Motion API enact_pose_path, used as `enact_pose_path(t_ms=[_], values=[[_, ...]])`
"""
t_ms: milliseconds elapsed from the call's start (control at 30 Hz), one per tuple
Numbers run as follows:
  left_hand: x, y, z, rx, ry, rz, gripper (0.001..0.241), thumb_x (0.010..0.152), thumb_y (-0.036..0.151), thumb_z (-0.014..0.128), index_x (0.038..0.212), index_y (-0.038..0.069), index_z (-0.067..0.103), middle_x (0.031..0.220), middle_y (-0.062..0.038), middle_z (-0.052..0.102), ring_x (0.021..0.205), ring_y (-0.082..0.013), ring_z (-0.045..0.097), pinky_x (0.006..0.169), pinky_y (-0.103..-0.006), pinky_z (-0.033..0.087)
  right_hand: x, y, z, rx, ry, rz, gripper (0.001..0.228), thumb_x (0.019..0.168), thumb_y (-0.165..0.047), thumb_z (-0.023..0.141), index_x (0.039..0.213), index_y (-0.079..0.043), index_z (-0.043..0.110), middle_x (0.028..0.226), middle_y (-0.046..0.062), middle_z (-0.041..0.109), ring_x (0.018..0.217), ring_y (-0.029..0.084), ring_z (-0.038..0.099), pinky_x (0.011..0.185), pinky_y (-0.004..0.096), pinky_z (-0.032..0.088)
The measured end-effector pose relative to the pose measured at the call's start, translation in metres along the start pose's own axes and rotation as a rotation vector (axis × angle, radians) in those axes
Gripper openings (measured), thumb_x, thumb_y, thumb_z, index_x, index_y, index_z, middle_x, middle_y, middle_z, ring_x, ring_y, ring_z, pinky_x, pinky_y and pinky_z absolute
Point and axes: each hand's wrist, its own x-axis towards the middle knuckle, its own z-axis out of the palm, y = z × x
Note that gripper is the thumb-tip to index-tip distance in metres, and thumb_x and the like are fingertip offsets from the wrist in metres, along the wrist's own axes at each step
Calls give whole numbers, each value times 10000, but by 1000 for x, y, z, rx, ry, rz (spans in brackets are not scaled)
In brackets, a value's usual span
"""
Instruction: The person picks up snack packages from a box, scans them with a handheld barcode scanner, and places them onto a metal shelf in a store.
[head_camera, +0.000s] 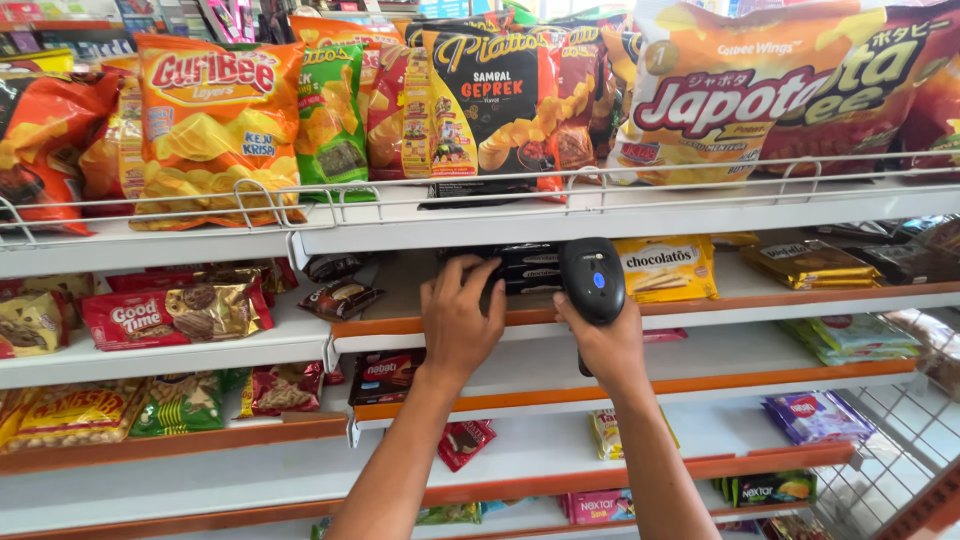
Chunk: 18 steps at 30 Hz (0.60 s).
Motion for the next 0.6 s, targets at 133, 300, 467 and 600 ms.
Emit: enact_pose_path(t_ms=[133, 300, 467, 600], values=[[-2, 1, -1, 21, -86, 5, 316, 905, 208, 714, 1184, 61, 744, 1156, -94, 640, 1060, -255, 615, 888, -440, 410, -2, 1, 5, -62, 114, -371, 508, 794, -86, 809, 1186, 26, 506, 1005, 19, 648, 891, 99, 633, 788, 256, 523], [-4, 3, -13, -3, -101, 79, 289, 912, 194, 717, 1169, 65, 744, 1175, -95, 635, 1052, -263, 607, 963, -481, 410, -5, 17, 5, 26, 15, -1, 200, 885, -103, 782, 1012, 4, 669, 854, 43, 713, 743, 123, 696, 704, 280, 596], [-23, 0, -38, -115, -25, 143, 190, 935, 144, 710, 1120, 114, 740, 1176, -77, 640, 1146, -275, 614, 1128, -527, 414, -38, 41, 24, 12, 101, -57, 171, 935, -119, 785, 982, 14, 688, 839, 49, 707, 751, 122, 688, 707, 270, 572], [-73, -14, -73, -247, 16, 69, 106, 988, 72, 677, 1072, 122, 718, 1106, -39, 695, 1125, -254, 649, 1151, -517, 436, -93, 76, 55, 63, 9, -165, 275, 997, -126, 720, 1209, -4, 595, 1065, 42, 691, 878, 119, 708, 787, 267, 572]])
